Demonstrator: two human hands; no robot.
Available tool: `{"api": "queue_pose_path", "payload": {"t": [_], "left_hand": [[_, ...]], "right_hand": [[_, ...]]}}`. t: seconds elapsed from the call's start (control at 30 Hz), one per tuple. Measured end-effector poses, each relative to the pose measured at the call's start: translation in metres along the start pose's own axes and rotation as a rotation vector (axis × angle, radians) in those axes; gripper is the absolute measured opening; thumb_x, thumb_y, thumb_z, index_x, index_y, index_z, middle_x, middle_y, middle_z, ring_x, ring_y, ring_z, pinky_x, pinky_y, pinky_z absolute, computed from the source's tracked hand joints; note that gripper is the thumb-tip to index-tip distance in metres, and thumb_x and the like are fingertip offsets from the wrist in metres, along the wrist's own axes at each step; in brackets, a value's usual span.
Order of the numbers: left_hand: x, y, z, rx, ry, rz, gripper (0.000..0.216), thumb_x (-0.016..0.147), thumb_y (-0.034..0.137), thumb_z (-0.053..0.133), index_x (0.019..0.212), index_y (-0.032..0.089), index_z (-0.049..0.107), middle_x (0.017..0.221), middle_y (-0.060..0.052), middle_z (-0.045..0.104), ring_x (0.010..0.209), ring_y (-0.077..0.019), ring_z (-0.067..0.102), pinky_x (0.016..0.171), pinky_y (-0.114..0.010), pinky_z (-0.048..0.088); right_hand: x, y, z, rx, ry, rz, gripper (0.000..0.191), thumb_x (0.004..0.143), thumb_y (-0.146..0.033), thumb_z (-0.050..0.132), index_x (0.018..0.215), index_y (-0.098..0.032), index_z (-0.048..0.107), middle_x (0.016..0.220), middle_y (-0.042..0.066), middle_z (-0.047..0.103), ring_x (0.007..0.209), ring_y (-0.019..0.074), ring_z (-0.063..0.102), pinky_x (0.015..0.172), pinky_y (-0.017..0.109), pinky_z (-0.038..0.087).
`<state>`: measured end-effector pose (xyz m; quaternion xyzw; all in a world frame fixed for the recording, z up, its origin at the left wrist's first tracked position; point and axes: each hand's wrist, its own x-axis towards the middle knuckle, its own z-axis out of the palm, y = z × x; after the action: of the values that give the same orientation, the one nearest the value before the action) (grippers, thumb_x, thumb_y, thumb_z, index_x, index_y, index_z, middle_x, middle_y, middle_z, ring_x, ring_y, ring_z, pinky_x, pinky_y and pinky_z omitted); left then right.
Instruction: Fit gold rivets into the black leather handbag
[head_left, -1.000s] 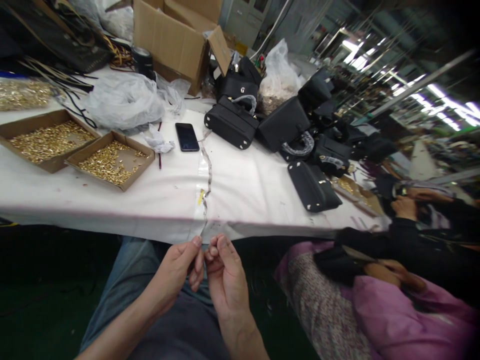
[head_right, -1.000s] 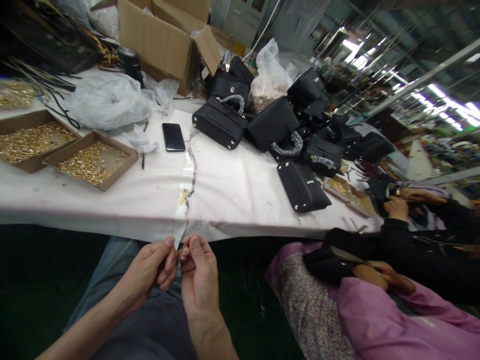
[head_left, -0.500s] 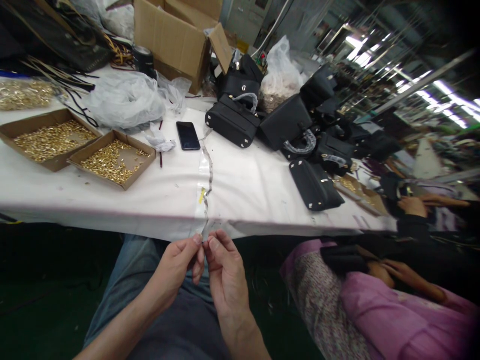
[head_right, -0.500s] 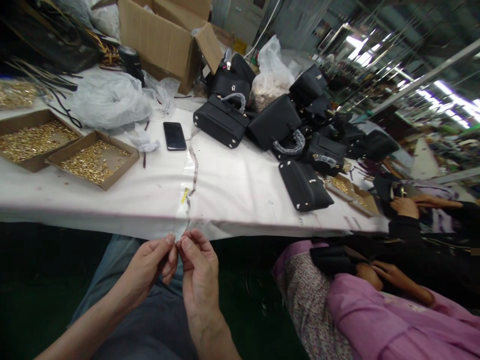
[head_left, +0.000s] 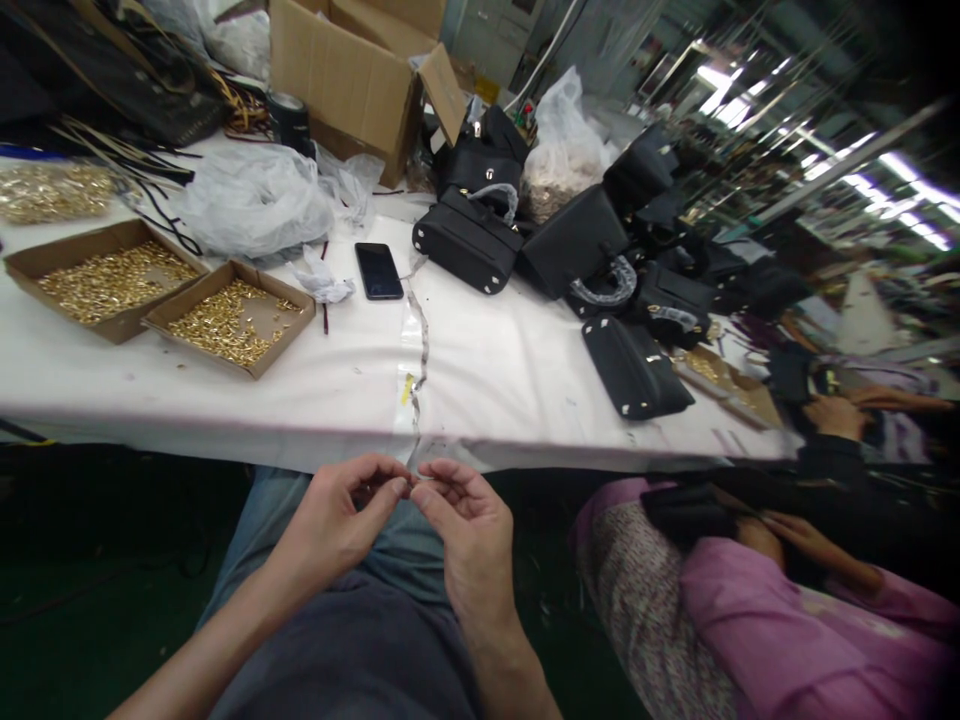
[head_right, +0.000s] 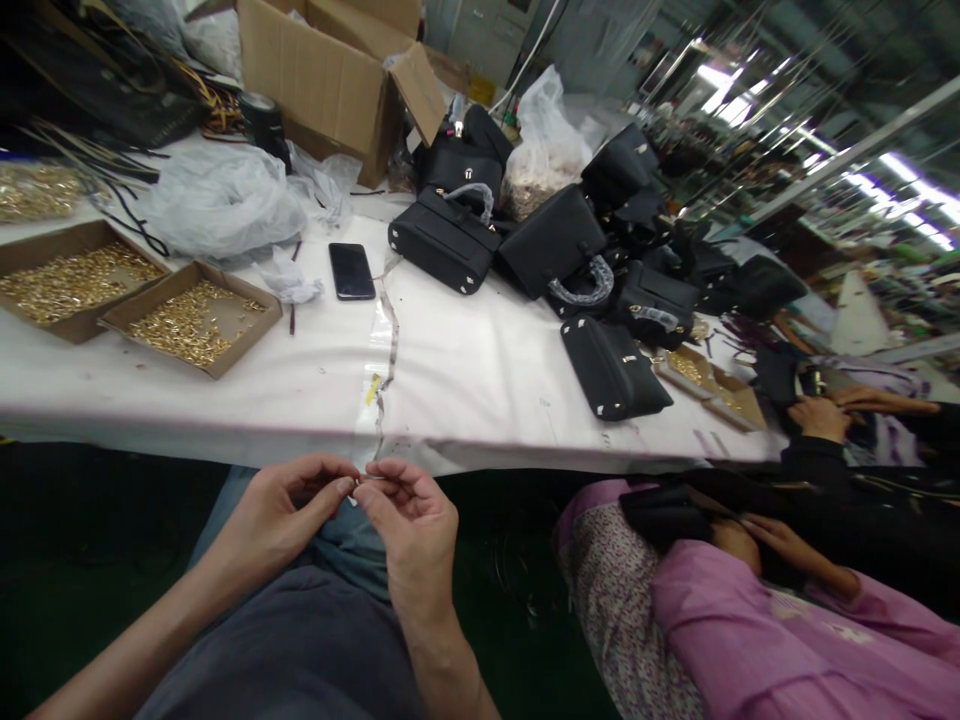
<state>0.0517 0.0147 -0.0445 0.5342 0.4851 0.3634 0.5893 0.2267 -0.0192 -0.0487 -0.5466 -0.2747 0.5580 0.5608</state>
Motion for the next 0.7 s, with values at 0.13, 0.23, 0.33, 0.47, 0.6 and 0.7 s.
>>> {"api": "queue_pose_path", "payload": {"t": [0.13,0.23,0.33,0.47,0.6,0.7], "left_hand": [[0.000,0.004,-0.010,0.167,-0.048,0.099,0.021,0.105,0.036,0.069,0.110,0.024,0.085,0.098,-0.002,0.085,0.088,-0.0191,0.078,0.078,-0.027,0.057],[0.000,0.007,-0.016,0.248,-0.082,0.181,0.019,0.105,0.033,0.069,0.111,0.026,0.086,0.102,-0.002,0.086,0.090,-0.0188,0.079,0.077,-0.026,0.057],[0.001,0.010,-0.020,0.322,-0.130,0.247,0.022,0.107,0.030,0.065,0.113,0.026,0.086,0.103,-0.004,0.086,0.090,-0.0192,0.080,0.078,-0.026,0.057],[0.001,0.013,-0.024,0.350,-0.197,0.310,0.025,0.107,0.025,0.062,0.114,0.022,0.085,0.099,-0.007,0.085,0.085,-0.0193,0.079,0.070,-0.024,0.055],[-0.001,0.014,-0.026,0.332,-0.214,0.330,0.023,0.104,0.023,0.064,0.109,0.022,0.087,0.088,-0.007,0.083,0.074,-0.0187,0.074,0.067,-0.024,0.053],[-0.001,0.013,-0.029,0.324,-0.213,0.314,0.021,0.101,0.022,0.066,0.101,0.024,0.087,0.080,-0.006,0.079,0.067,-0.0183,0.070,0.060,-0.024,0.046]], "right_hand": [[0.002,-0.005,-0.004,-0.088,-0.067,-0.005,0.036,0.081,-0.025,0.101,0.113,-0.019,0.084,0.108,0.008,0.085,0.088,0.0188,0.080,0.085,0.027,0.067],[0.002,-0.012,-0.004,-0.140,-0.100,0.006,0.034,0.081,-0.026,0.100,0.111,-0.019,0.085,0.100,0.007,0.086,0.086,0.0193,0.081,0.084,0.026,0.067],[0.001,-0.017,-0.002,-0.194,-0.130,0.014,0.032,0.081,-0.027,0.099,0.109,-0.019,0.086,0.095,0.007,0.086,0.087,0.0213,0.082,0.084,0.028,0.069],[0.001,-0.019,-0.001,-0.224,-0.147,0.011,0.032,0.081,-0.028,0.099,0.109,-0.020,0.087,0.094,0.007,0.086,0.086,0.0225,0.082,0.084,0.030,0.069],[0.000,-0.019,-0.003,-0.273,-0.156,0.021,0.034,0.081,-0.031,0.100,0.109,-0.018,0.086,0.094,0.008,0.086,0.087,0.0240,0.083,0.085,0.031,0.070],[0.000,-0.021,-0.003,-0.372,-0.191,-0.018,0.029,0.086,-0.030,0.095,0.111,-0.019,0.086,0.097,0.007,0.086,0.089,0.0251,0.083,0.086,0.033,0.069]]}}
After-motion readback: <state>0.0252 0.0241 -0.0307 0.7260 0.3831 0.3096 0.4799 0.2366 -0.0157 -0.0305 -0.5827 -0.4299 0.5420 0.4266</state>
